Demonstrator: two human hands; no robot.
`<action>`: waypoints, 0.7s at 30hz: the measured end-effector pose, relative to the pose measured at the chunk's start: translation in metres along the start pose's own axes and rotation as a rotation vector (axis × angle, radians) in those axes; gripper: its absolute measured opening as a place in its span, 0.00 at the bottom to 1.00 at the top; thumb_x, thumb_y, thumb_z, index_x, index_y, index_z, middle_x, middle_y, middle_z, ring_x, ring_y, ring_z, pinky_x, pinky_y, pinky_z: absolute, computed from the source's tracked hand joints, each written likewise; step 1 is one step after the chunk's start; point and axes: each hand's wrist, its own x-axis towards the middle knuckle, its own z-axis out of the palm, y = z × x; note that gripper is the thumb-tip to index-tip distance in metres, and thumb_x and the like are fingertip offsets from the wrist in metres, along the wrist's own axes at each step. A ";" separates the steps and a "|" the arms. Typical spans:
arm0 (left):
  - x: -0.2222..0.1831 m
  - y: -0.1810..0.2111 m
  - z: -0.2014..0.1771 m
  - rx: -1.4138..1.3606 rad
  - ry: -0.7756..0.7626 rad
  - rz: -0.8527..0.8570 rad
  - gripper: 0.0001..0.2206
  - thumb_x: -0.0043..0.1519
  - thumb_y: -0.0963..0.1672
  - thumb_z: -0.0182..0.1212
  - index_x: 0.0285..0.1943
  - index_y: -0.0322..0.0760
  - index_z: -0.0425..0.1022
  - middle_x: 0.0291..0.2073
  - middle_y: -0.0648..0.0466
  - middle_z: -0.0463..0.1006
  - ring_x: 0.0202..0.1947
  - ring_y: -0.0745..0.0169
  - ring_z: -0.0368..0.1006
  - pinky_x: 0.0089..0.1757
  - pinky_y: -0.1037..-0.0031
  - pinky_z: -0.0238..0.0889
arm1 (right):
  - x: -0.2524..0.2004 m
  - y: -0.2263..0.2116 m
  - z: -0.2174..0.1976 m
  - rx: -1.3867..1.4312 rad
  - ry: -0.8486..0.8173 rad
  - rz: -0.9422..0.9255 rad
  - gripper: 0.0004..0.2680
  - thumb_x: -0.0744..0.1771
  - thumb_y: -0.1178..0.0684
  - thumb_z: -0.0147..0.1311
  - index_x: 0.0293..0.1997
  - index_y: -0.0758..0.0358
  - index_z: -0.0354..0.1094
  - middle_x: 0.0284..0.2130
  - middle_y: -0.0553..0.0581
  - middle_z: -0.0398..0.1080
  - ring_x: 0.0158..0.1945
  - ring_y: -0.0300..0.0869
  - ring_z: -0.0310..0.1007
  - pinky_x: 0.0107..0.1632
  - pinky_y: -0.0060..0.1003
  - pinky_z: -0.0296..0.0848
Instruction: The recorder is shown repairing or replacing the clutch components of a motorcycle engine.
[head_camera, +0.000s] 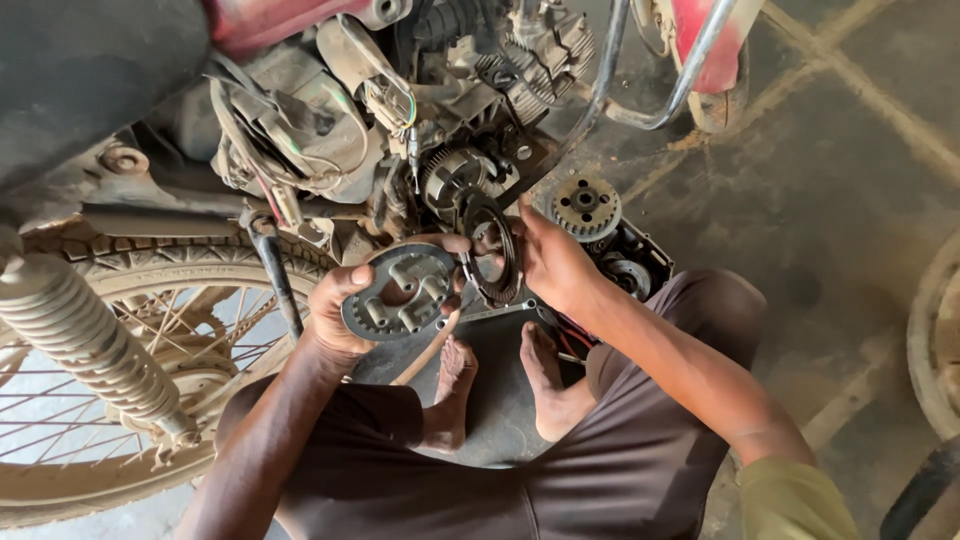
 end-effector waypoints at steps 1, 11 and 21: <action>0.000 0.001 0.001 -0.001 0.003 0.004 0.46 0.54 0.54 0.68 0.76 0.19 0.57 0.54 0.34 0.74 0.51 0.45 0.74 0.55 0.63 0.68 | -0.001 0.000 0.000 -0.003 -0.002 0.004 0.17 0.70 0.39 0.41 0.48 0.67 0.64 0.34 0.57 0.72 0.36 0.40 0.71 0.39 0.36 0.71; -0.002 0.003 0.001 0.047 0.012 0.024 0.48 0.52 0.55 0.68 0.75 0.16 0.56 0.55 0.36 0.74 0.52 0.49 0.74 0.54 0.64 0.69 | -0.005 0.010 -0.004 -0.155 -0.289 -0.103 0.11 0.70 0.51 0.58 0.51 0.68 0.68 0.37 0.48 0.70 0.37 0.33 0.66 0.42 0.28 0.67; -0.004 0.000 0.004 -0.001 -0.011 0.006 0.47 0.55 0.55 0.66 0.78 0.19 0.56 0.53 0.36 0.75 0.49 0.47 0.73 0.52 0.65 0.68 | 0.000 0.017 -0.012 -0.224 -0.254 -0.237 0.09 0.70 0.57 0.56 0.54 0.69 0.69 0.36 0.48 0.71 0.37 0.31 0.66 0.40 0.28 0.65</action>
